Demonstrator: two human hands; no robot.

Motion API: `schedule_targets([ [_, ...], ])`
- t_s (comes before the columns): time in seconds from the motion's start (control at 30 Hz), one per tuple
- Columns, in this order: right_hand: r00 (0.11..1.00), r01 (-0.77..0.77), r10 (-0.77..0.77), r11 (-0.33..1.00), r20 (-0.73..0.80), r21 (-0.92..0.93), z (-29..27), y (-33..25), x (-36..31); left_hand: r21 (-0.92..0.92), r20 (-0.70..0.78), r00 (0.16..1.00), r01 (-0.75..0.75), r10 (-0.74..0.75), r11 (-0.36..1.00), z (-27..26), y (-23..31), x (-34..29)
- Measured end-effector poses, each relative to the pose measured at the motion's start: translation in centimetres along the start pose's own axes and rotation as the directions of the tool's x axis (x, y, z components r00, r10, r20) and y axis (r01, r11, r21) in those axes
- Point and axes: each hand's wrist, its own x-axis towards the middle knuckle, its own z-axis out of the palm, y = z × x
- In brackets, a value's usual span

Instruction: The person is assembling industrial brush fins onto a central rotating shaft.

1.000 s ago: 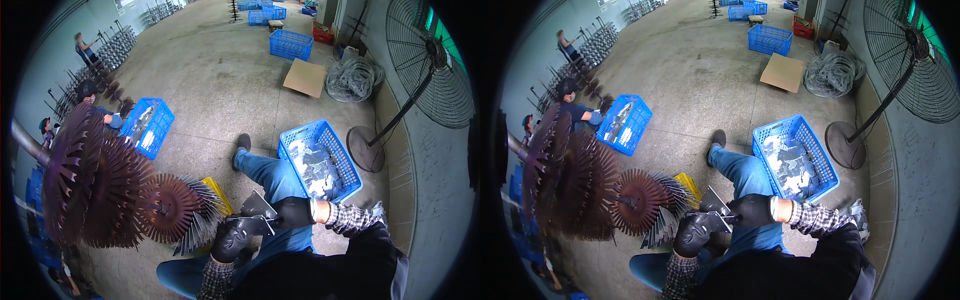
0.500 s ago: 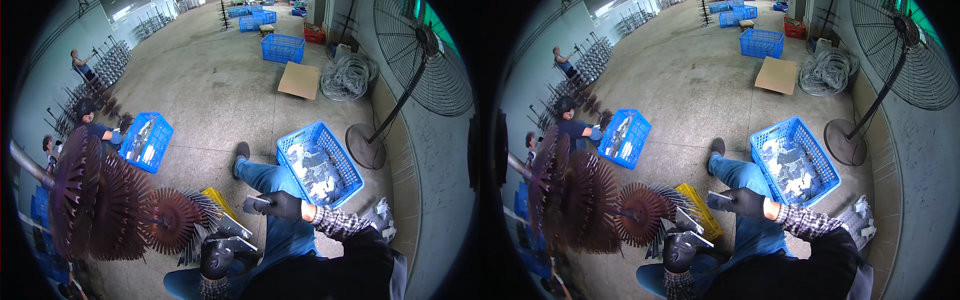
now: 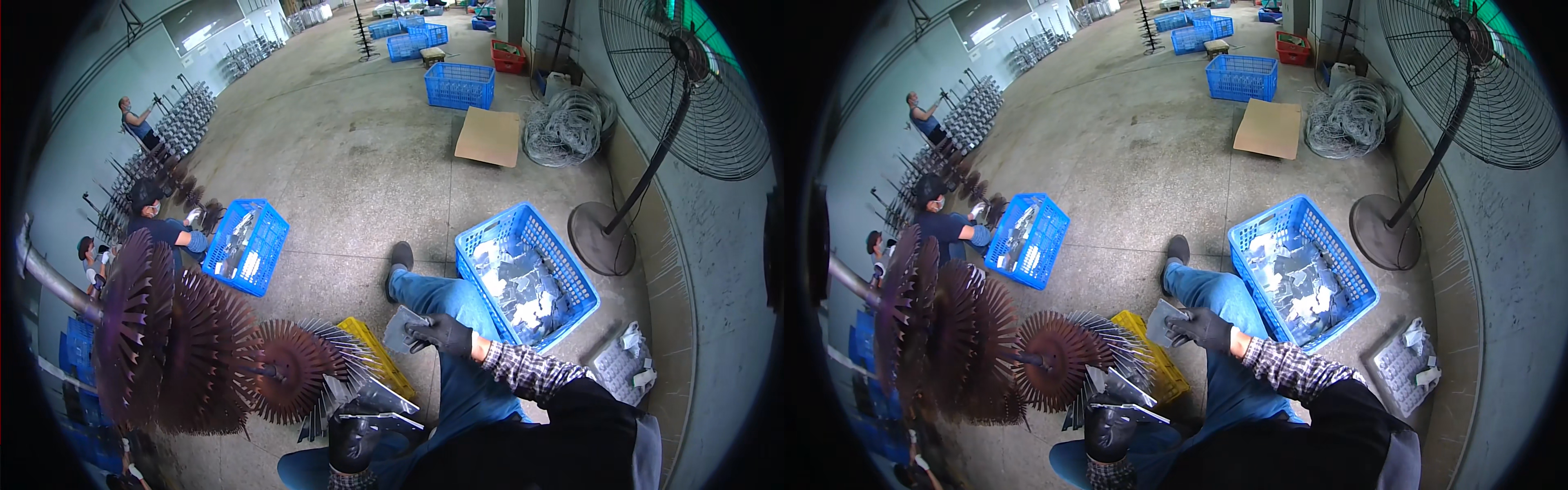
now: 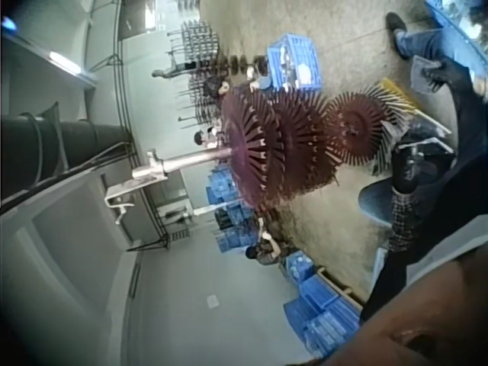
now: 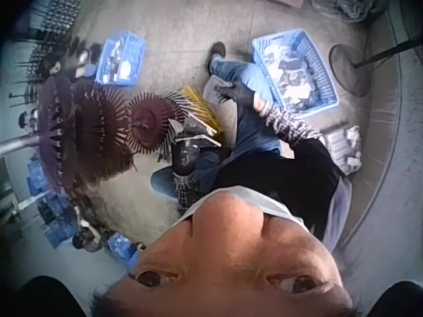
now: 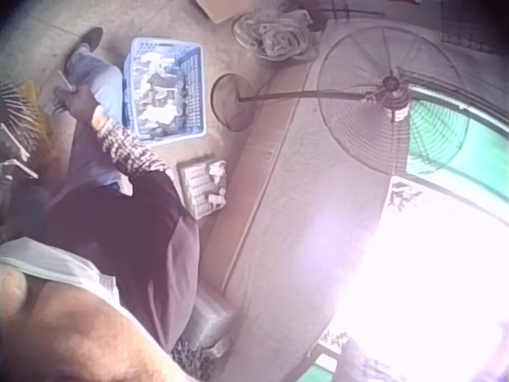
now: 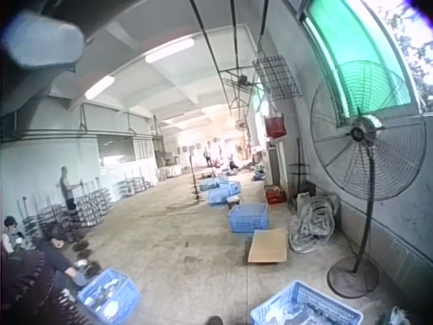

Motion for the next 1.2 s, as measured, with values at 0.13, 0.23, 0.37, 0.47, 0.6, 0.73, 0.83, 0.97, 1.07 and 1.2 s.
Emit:
schedule_targets([
  [0.13, 0.999, -0.037, 0.038, 0.991, -0.004, 0.128, -1.0, 1.6, 0.7, 0.065, 0.005, 1.000, 0.011, -0.011, 0.998, 0.0, 0.5, -0.2],
  [0.23, 0.999, -0.047, 0.050, 0.983, -0.012, 0.176, -1.5, 2.6, 0.5, 0.109, 0.025, 1.000, -0.017, 0.015, 0.994, 0.6, 0.7, 0.0],
  [0.37, 0.998, -0.047, 0.053, 0.981, -0.026, 0.190, -1.8, 3.6, 0.4, 0.170, 0.077, 0.992, -0.116, 0.105, 0.978, 2.1, 1.1, 0.4],
  [0.47, 0.999, -0.041, 0.046, 0.984, -0.023, 0.173, -1.9, 3.8, 0.6, 0.190, 0.139, 0.985, -0.127, 0.101, 0.973, 4.2, 2.5, 0.7],
  [0.6, 0.998, -0.046, 0.051, 0.984, -0.024, 0.175, -1.7, 3.2, 0.4, 0.215, 0.129, 0.985, -0.144, 0.118, 0.966, 2.9, 1.9, 0.4],
  [0.73, 0.998, -0.055, 0.061, 0.979, -0.020, 0.198, -1.5, 2.7, 0.3, 0.283, 0.125, 0.982, -0.172, 0.141, 0.944, 1.1, 1.7, 0.2],
  [0.83, 0.998, -0.059, 0.063, 0.966, -0.008, 0.252, -1.4, 2.6, 0.4, 0.426, 0.206, 0.969, -0.217, 0.140, 0.878, 0.6, 2.2, 0.4],
  [0.97, 0.998, -0.059, 0.061, 0.962, 0.000, 0.267, -1.7, 3.0, 0.6, 0.374, 0.179, 0.978, -0.172, 0.112, 0.911, 2.1, 4.4, -0.1],
  [1.07, 0.998, -0.059, 0.061, 0.962, 0.001, 0.267, -1.6, 2.8, 0.7, 0.325, 0.146, 0.976, -0.199, 0.159, 0.925, -0.7, 4.4, -1.1],
  [1.2, 0.997, -0.066, 0.070, 0.965, -0.008, 0.255, -0.9, 2.4, 0.7, 0.382, 0.130, 0.951, -0.308, 0.279, 0.872, -5.6, 5.1, -3.0],
])
